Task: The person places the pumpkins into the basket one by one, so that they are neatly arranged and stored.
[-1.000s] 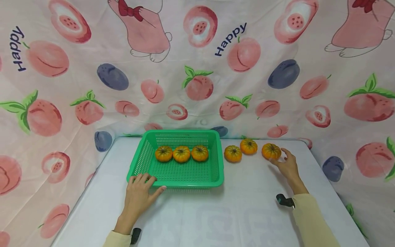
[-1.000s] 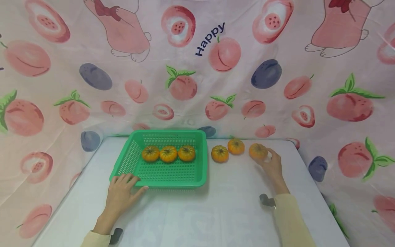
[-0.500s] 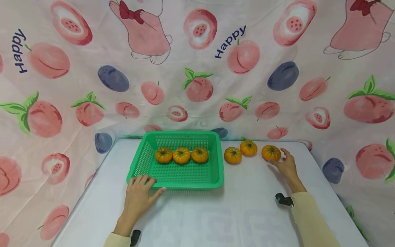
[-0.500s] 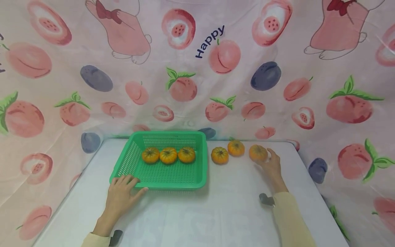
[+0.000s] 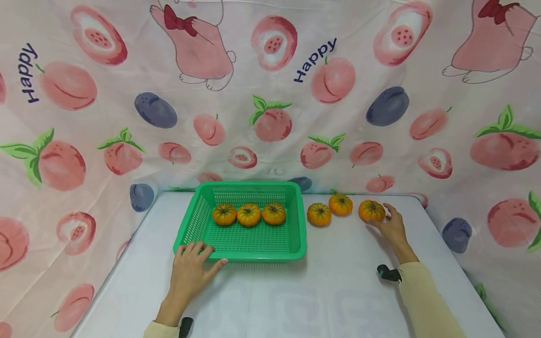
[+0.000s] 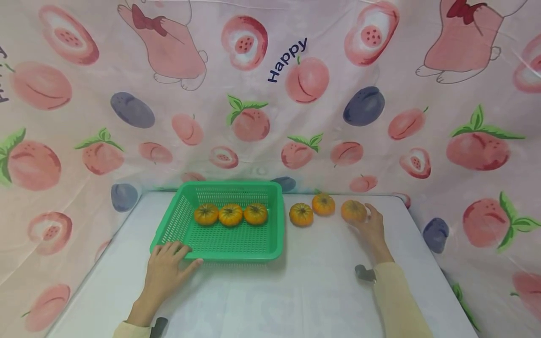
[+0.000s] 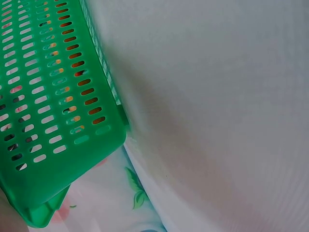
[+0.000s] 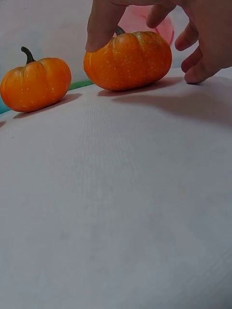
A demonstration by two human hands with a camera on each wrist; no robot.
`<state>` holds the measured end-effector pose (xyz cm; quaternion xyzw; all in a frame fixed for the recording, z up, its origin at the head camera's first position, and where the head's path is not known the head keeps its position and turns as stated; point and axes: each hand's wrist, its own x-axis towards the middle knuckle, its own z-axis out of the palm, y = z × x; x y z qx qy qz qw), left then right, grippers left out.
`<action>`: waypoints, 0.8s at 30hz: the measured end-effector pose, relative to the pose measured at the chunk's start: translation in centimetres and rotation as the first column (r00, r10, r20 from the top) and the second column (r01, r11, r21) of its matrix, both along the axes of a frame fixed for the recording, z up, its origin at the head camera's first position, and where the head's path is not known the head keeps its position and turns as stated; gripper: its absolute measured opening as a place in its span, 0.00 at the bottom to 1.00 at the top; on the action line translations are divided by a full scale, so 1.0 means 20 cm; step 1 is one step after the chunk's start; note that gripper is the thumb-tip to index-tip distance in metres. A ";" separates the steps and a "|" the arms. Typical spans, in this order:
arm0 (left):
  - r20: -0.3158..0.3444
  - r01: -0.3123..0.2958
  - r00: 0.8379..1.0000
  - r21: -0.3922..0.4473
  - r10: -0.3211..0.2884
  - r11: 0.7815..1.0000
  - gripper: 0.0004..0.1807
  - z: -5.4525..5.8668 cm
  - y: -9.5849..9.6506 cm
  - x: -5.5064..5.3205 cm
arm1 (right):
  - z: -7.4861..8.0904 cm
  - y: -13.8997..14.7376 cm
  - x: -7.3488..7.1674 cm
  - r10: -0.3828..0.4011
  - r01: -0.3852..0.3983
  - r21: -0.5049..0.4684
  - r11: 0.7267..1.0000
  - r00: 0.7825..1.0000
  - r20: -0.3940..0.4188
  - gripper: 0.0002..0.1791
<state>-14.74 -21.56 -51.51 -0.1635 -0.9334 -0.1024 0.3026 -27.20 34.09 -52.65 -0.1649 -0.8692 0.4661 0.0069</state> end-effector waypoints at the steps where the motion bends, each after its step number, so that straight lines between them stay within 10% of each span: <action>1: -0.001 0.000 1.000 0.001 0.000 1.000 0.23 0.00 0.00 0.00 | 0.00 0.00 0.00 0.003 -0.003 0.003 1.000 1.000 -0.002 0.48; 24: -0.025 0.002 1.000 -0.002 -0.003 1.000 0.23 -0.01 -0.01 -0.01 | 0.00 -0.04 -0.06 -0.013 0.014 -0.036 0.999 1.000 0.022 0.46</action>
